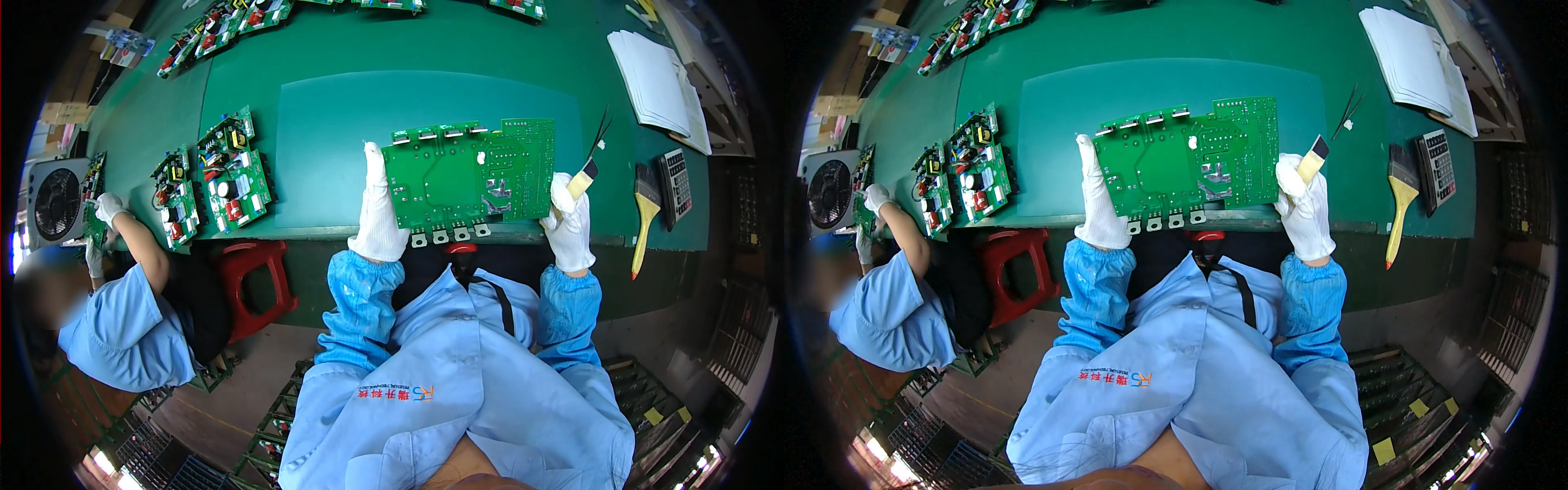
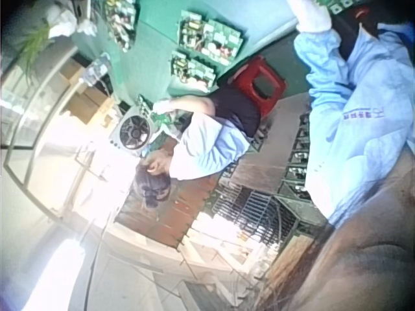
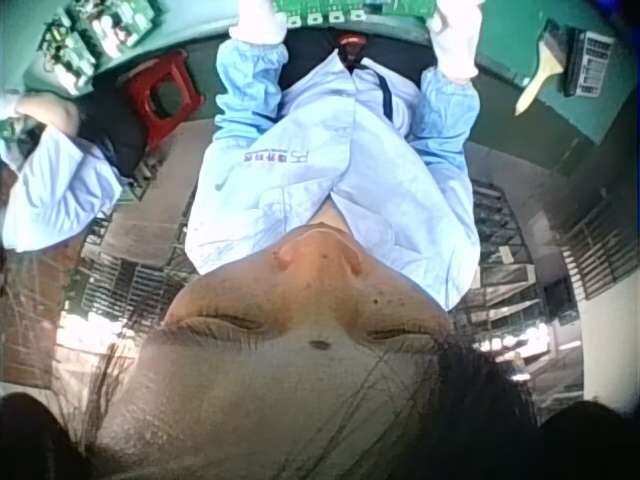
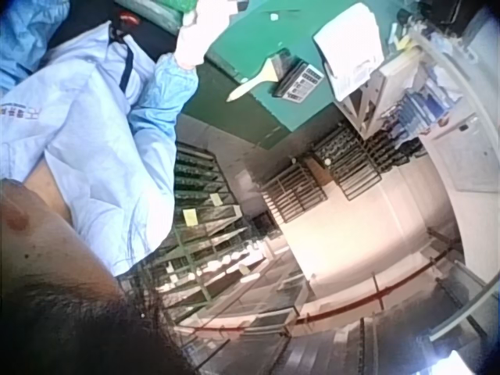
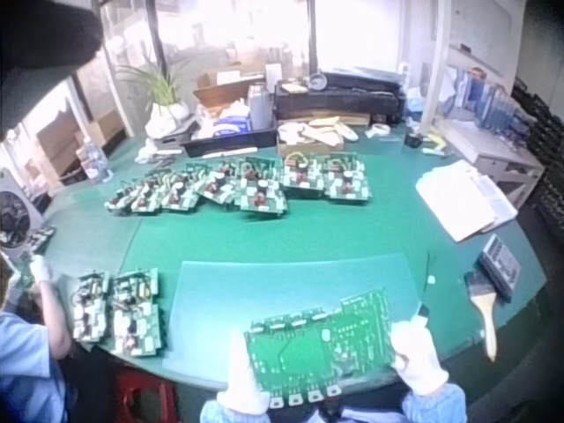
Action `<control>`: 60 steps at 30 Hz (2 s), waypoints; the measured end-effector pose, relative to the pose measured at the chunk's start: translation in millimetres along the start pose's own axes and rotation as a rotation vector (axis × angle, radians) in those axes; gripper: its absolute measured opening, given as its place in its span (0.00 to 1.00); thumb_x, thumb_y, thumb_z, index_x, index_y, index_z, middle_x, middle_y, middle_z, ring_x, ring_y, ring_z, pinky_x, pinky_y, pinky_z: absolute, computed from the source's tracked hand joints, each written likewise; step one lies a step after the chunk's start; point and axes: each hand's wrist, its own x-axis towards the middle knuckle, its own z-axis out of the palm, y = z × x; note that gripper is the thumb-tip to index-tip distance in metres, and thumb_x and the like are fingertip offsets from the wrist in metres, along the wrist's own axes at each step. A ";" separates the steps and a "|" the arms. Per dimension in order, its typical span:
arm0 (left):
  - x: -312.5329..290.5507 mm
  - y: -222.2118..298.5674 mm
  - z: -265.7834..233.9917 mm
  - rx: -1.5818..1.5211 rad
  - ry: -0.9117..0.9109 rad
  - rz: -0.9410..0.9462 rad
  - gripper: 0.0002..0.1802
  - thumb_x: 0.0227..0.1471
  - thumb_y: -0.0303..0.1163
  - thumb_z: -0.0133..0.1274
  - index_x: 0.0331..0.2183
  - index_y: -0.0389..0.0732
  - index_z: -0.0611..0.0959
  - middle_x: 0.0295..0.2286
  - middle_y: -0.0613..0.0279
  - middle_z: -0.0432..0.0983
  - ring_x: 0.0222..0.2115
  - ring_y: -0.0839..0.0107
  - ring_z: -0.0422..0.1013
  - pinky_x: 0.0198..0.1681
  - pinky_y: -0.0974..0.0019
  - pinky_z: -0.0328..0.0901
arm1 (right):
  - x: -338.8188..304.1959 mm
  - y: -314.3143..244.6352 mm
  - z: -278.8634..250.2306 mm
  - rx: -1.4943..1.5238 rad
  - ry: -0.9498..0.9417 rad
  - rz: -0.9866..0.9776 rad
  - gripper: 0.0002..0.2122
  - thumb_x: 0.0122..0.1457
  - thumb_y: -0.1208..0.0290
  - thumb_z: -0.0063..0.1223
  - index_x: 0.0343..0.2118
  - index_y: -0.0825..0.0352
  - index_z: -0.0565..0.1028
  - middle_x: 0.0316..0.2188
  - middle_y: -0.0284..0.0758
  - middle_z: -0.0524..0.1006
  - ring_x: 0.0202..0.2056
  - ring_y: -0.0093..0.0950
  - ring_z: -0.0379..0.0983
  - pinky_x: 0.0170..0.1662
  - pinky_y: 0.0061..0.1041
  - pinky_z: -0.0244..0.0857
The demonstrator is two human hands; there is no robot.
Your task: Inspecting and cleaning components on a printed circuit board at an assembly station.
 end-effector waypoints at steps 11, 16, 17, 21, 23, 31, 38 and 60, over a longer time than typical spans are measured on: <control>2.6 0.9 5.3 -0.076 0.058 0.020 0.32 0.59 0.61 0.40 0.45 0.43 0.77 0.38 0.63 0.76 0.36 0.70 0.73 0.39 0.65 0.70 | 1.4 14.0 -14.7 -0.220 -0.093 -0.219 0.13 0.57 0.62 0.55 0.35 0.68 0.74 0.22 0.25 0.68 0.18 0.13 0.58 0.21 0.16 0.49; 0.3 5.3 12.1 -0.123 0.030 0.076 0.25 0.62 0.56 0.39 0.43 0.45 0.77 0.35 0.66 0.76 0.32 0.75 0.73 0.34 0.71 0.70 | -2.6 3.9 -4.8 -0.062 -0.078 -0.085 0.13 0.56 0.61 0.56 0.33 0.68 0.74 0.19 0.26 0.67 0.17 0.15 0.58 0.20 0.17 0.48; 2.8 2.7 7.9 -0.122 0.026 0.072 0.25 0.62 0.56 0.39 0.43 0.45 0.77 0.35 0.66 0.76 0.32 0.75 0.73 0.34 0.71 0.70 | -4.1 -1.8 -1.8 0.035 -0.083 -0.002 0.13 0.56 0.61 0.56 0.32 0.69 0.74 0.17 0.26 0.66 0.17 0.15 0.58 0.20 0.17 0.48; 15.6 -6.8 -14.3 -0.044 0.013 0.099 0.30 0.61 0.59 0.37 0.46 0.44 0.77 0.36 0.66 0.76 0.36 0.74 0.73 0.40 0.67 0.69 | -2.3 -7.6 -0.9 0.019 -0.127 0.003 0.13 0.55 0.61 0.55 0.27 0.69 0.74 0.16 0.26 0.65 0.16 0.15 0.56 0.21 0.18 0.47; 18.0 -9.0 -15.8 -0.048 -0.006 0.100 0.29 0.61 0.58 0.37 0.46 0.45 0.77 0.36 0.66 0.76 0.36 0.74 0.73 0.40 0.67 0.69 | -2.5 -9.0 -0.7 0.017 -0.125 0.002 0.13 0.55 0.61 0.55 0.27 0.68 0.73 0.15 0.26 0.64 0.16 0.15 0.56 0.21 0.18 0.46; 6.3 -4.2 1.7 -0.062 0.052 0.110 0.29 0.61 0.58 0.38 0.46 0.45 0.76 0.37 0.66 0.75 0.36 0.74 0.73 0.39 0.67 0.69 | -4.3 -13.3 2.3 -0.028 -0.116 -0.007 0.14 0.56 0.61 0.53 0.24 0.68 0.73 0.14 0.26 0.64 0.16 0.15 0.55 0.20 0.19 0.45; 9.6 -8.3 -8.3 -0.068 0.095 0.102 0.26 0.60 0.57 0.42 0.43 0.45 0.77 0.35 0.64 0.75 0.33 0.73 0.71 0.39 0.67 0.68 | -6.2 -16.5 6.1 -0.028 -0.101 -0.004 0.13 0.56 0.62 0.53 0.24 0.69 0.73 0.15 0.27 0.65 0.16 0.15 0.55 0.20 0.19 0.45; 7.9 -5.2 1.0 -0.060 0.101 0.089 0.28 0.60 0.58 0.40 0.45 0.45 0.77 0.34 0.67 0.75 0.33 0.76 0.72 0.37 0.69 0.69 | -4.3 -19.1 5.5 0.011 -0.141 0.016 0.13 0.55 0.64 0.53 0.21 0.69 0.72 0.15 0.27 0.65 0.16 0.15 0.56 0.20 0.19 0.48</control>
